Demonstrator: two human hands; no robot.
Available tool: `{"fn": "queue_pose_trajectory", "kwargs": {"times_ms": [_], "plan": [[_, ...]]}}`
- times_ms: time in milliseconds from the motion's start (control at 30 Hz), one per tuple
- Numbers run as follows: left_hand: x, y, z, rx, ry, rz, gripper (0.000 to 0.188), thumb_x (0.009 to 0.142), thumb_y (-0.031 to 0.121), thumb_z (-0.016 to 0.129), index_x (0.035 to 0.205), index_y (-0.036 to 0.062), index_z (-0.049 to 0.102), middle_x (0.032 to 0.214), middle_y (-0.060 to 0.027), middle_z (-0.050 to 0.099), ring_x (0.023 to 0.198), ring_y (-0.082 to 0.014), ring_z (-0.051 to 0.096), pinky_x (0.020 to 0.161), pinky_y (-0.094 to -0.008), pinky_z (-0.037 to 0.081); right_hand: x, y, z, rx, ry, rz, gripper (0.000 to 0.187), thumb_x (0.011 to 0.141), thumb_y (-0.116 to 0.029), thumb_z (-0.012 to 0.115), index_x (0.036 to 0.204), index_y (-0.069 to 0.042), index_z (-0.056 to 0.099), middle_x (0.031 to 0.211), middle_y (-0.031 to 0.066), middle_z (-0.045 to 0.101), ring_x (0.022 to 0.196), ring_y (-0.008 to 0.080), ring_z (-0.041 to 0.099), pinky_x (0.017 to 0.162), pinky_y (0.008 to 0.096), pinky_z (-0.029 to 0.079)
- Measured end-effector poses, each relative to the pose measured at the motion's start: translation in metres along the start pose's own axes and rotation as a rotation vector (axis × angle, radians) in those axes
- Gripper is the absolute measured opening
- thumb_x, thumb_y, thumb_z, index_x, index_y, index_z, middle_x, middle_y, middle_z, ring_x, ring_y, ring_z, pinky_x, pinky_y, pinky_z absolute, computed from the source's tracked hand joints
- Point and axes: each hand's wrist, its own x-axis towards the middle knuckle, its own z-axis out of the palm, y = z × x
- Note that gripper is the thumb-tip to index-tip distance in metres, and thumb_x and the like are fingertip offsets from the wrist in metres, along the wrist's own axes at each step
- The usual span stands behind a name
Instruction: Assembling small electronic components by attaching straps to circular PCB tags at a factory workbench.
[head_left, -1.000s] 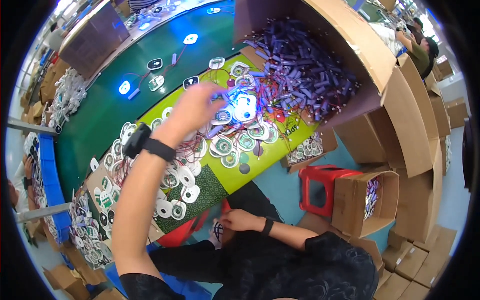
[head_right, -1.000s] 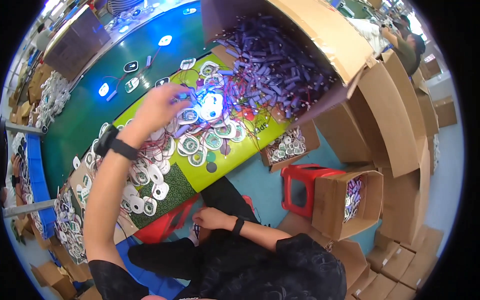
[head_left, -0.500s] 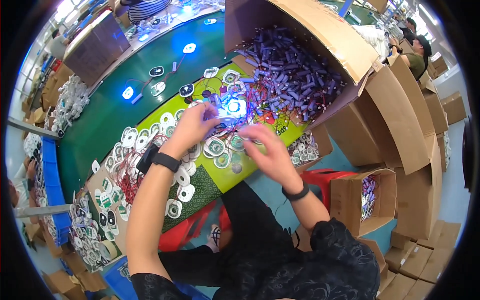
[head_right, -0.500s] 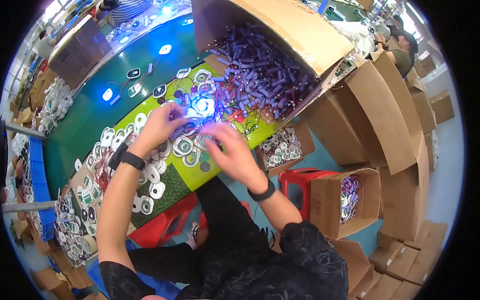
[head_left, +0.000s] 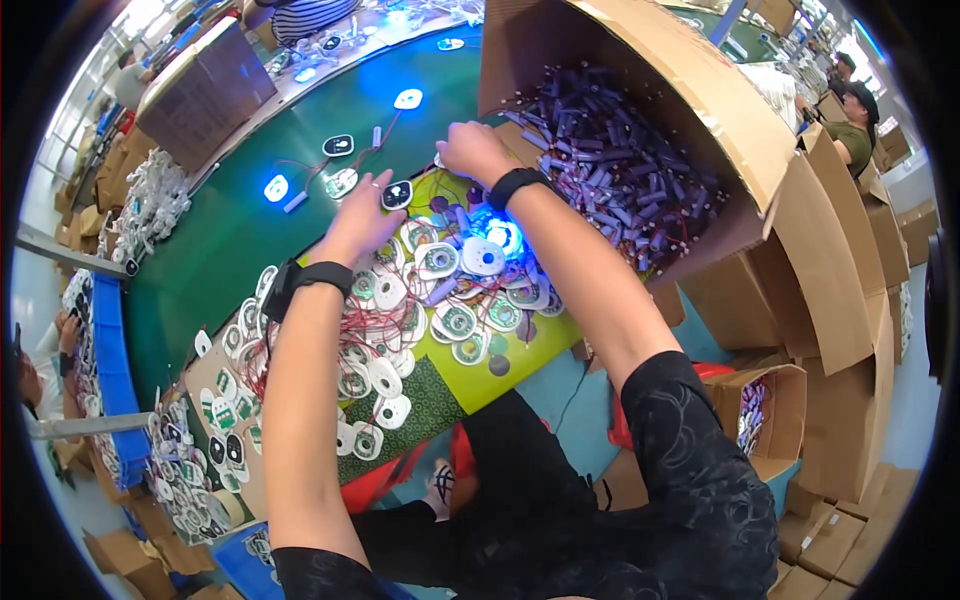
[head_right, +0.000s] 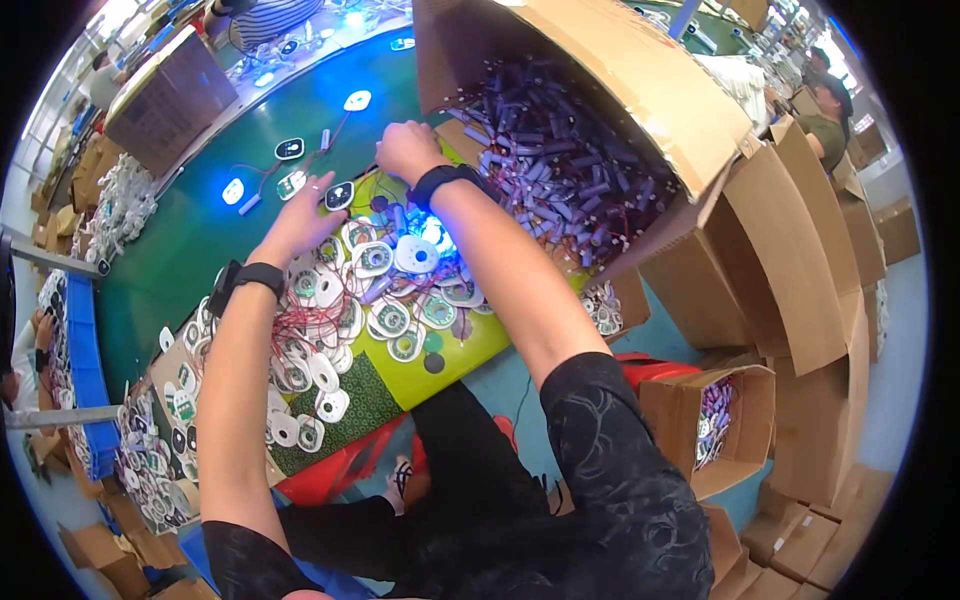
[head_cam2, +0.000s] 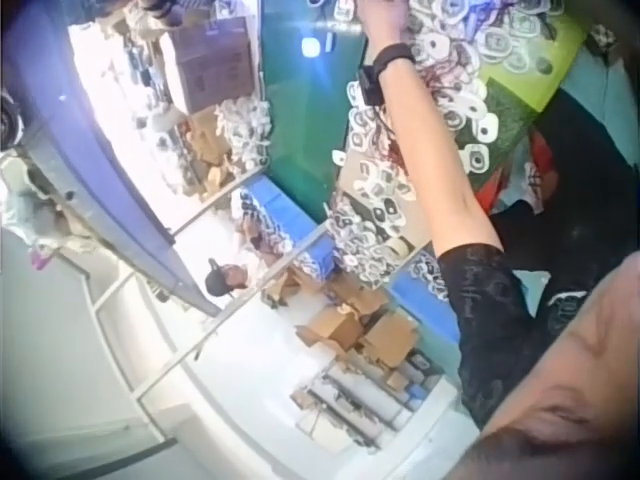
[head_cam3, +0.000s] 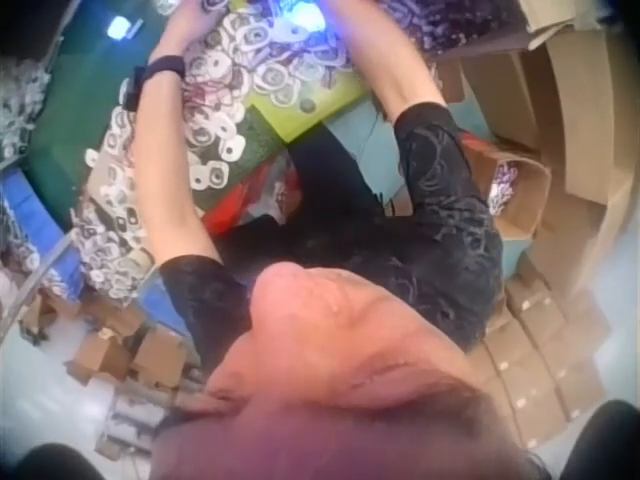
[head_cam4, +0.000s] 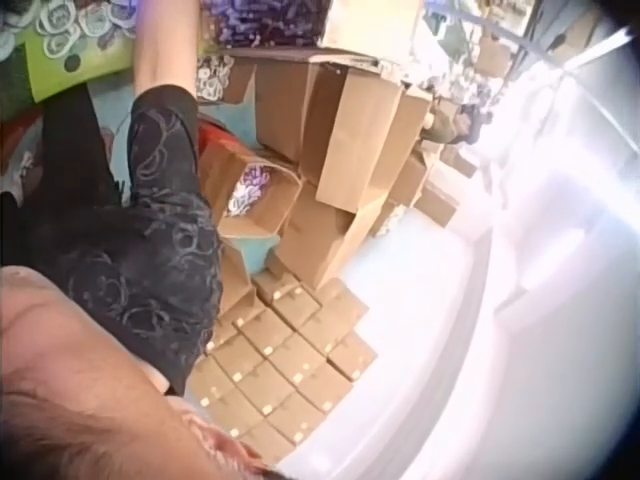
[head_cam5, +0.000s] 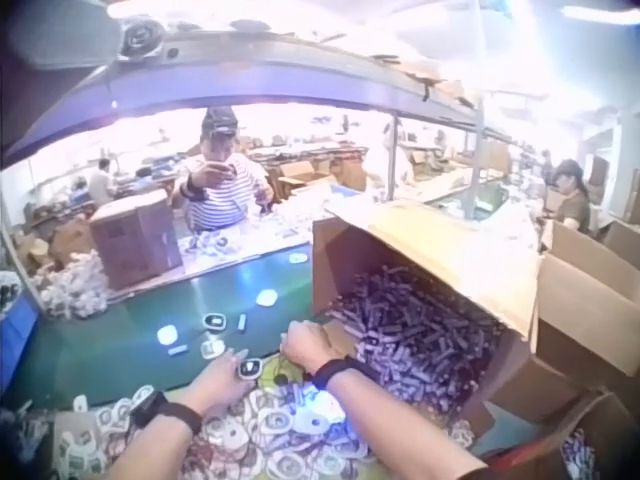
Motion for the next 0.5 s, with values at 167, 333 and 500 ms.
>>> {"fn": "queue_pose_trajectory", "kwargs": {"times_ms": [167, 333, 500], "plan": [[0.006, -0.001, 0.003, -0.107, -0.014, 0.023, 0.075, 0.083, 0.025, 0.074, 0.148, 0.0042, 0.042, 0.143, -0.0252, 0.050, 0.133, -0.0343, 0.050, 0.111, -0.0374, 0.041, 0.033, 0.009, 0.022, -0.211, -0.144, 0.184, 0.045, 0.085, -0.037, 0.069, 0.120, -0.010, 0.070, 0.140, 0.0185, 0.056, 0.124, 0.0366, 0.057, 0.098, 0.0534, 0.046], [-0.003, -0.012, -0.002, -0.035, 0.032, 0.022, 0.048, 0.082, 0.017, 0.073, 0.127, 0.0026, 0.064, 0.114, -0.0229, 0.068, 0.107, -0.0355, 0.066, 0.095, -0.0410, 0.050, 0.035, -0.003, -0.012, 0.188, -0.143, 0.011, 0.049, 0.075, -0.030, 0.083, 0.117, -0.008, 0.071, 0.115, 0.0172, 0.070, 0.106, 0.0292, 0.068, 0.091, 0.0408, 0.052], [-0.020, -0.008, -0.009, 0.024, 0.030, 0.083, 0.045, 0.082, 0.013, 0.069, 0.126, 0.0036, 0.065, 0.114, -0.0243, 0.067, 0.109, -0.0392, 0.063, 0.097, -0.0438, 0.049, 0.015, -0.016, -0.073, 0.601, 0.030, -0.400, 0.036, 0.082, -0.020, 0.079, 0.113, -0.003, 0.071, 0.102, 0.0117, 0.072, 0.087, 0.0168, 0.068, 0.082, 0.0313, 0.053]]}}
